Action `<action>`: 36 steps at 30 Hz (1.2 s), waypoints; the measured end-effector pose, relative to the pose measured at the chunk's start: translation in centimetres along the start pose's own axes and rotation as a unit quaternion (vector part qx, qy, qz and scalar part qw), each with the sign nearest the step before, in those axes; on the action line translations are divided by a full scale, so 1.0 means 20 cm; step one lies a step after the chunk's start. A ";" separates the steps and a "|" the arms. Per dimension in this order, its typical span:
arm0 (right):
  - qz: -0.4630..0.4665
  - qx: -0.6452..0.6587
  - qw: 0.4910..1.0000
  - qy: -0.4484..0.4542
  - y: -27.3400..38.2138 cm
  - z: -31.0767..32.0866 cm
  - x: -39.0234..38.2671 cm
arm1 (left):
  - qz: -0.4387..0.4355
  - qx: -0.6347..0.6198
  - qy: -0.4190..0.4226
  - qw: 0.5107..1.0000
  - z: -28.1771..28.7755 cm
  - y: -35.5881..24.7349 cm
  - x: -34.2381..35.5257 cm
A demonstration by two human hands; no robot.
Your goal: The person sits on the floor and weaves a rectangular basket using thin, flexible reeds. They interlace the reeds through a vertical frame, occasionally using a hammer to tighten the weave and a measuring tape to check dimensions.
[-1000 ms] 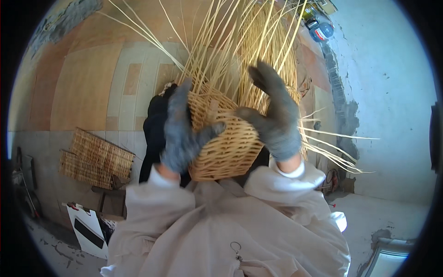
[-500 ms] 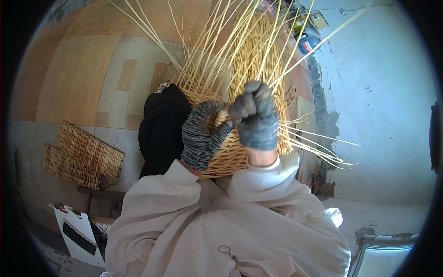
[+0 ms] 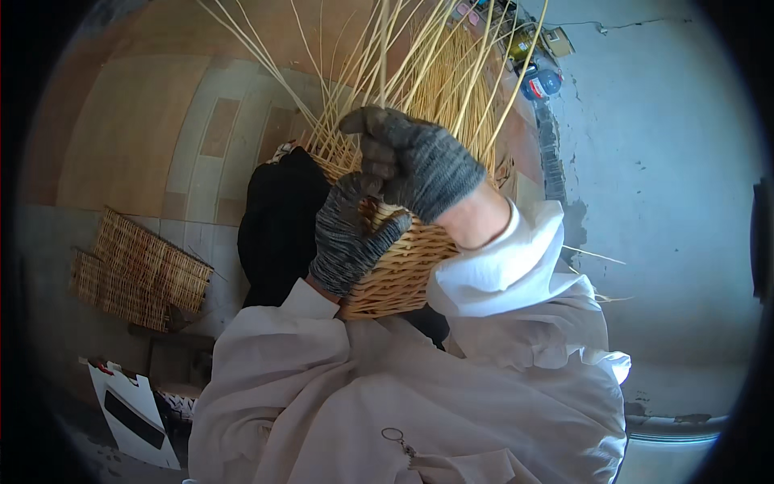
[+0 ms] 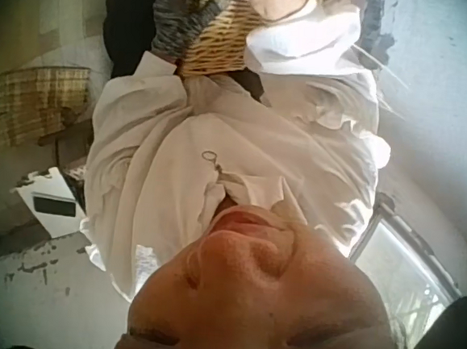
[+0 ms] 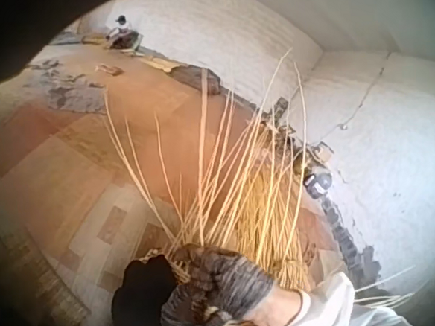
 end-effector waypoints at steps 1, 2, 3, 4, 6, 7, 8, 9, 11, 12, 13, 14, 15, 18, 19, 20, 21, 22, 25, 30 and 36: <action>0.020 0.001 1.000 -0.019 -0.02 0.00 -0.02 | 0.020 -0.026 0.004 0.999 0.00 0.06 -0.01; 0.024 -0.007 0.999 -0.037 -0.03 0.00 -0.03 | 0.039 -0.053 0.008 0.998 -0.01 0.12 -0.02; 0.032 0.001 0.999 -0.025 -0.03 0.00 -0.03 | 0.059 -0.082 0.016 0.995 -0.02 0.14 -0.02; 0.040 0.009 0.999 -0.012 -0.05 0.02 -0.02 | 0.052 -0.009 0.024 0.998 -0.02 0.12 -0.03; 0.042 0.055 0.997 0.017 -0.04 0.00 0.00 | 0.038 0.136 0.039 0.989 0.00 0.05 -0.05; 0.035 0.095 0.994 0.034 -0.03 -0.01 0.00 | 0.038 0.053 0.016 0.998 0.02 0.02 -0.05; 0.026 0.135 0.989 0.052 -0.01 -0.02 -0.01 | 0.037 -0.030 -0.009 0.999 0.01 -0.01 -0.03; 0.093 0.054 0.993 0.044 0.04 0.04 -0.05 | 0.035 -0.108 -0.020 0.993 -0.01 -0.03 -0.04; 0.116 0.075 0.990 0.024 0.04 0.05 -0.10 | 0.016 -0.256 -0.031 0.966 -0.01 -0.04 -0.07; 0.129 0.086 0.988 0.011 0.03 0.07 -0.12 | -0.021 -0.134 0.004 0.991 0.01 -0.07 -0.05; 0.148 0.084 0.985 0.020 0.04 0.06 -0.13 | -0.062 -0.020 0.044 0.997 0.00 -0.11 -0.02; 0.141 0.108 0.983 0.052 0.01 0.06 -0.11 | -0.073 0.023 0.027 0.997 0.02 -0.12 -0.04; 0.142 0.123 0.979 0.076 0.00 0.06 -0.11 | -0.088 0.055 0.014 0.995 0.02 -0.11 -0.06; 0.146 0.097 0.983 0.045 -0.06 0.01 -0.12 | 0.031 -0.107 0.029 0.993 -0.05 0.16 -0.07; 0.159 0.091 0.982 0.039 -0.06 0.01 -0.14 | 0.036 -0.097 0.035 0.994 -0.05 0.17 -0.07; 0.173 0.085 0.981 0.032 -0.07 0.02 -0.16 | 0.045 -0.087 0.041 0.994 -0.06 0.18 -0.09; 0.193 0.080 0.977 0.026 -0.06 0.03 -0.16 | -0.014 0.039 0.036 0.999 -0.03 0.09 -0.07; 0.215 0.060 0.974 0.022 -0.05 0.04 -0.17 | -0.074 0.163 0.029 0.983 -0.02 0.00 -0.07; 0.280 0.062 0.958 0.016 -0.01 0.02 -0.19 | -0.115 0.119 -0.043 0.985 0.07 -0.24 -0.07; 0.360 -0.317 0.821 -0.309 0.19 0.13 -0.51 | -0.290 0.272 0.024 0.917 0.27 -0.59 -0.37; 0.213 -0.379 0.869 -0.236 0.10 0.50 -0.75 | -0.326 0.469 -0.343 0.746 1.15 -0.98 0.01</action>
Point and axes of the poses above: each hand's wrist, its own x-axis towards the middle knuckle, its own z-axis out of the back of the hand, y = z × x, the point moved 8 cm from there along x, towards the middle knuckle, and after that the axes turned 4 degrees about z, right-handed, at the moved point
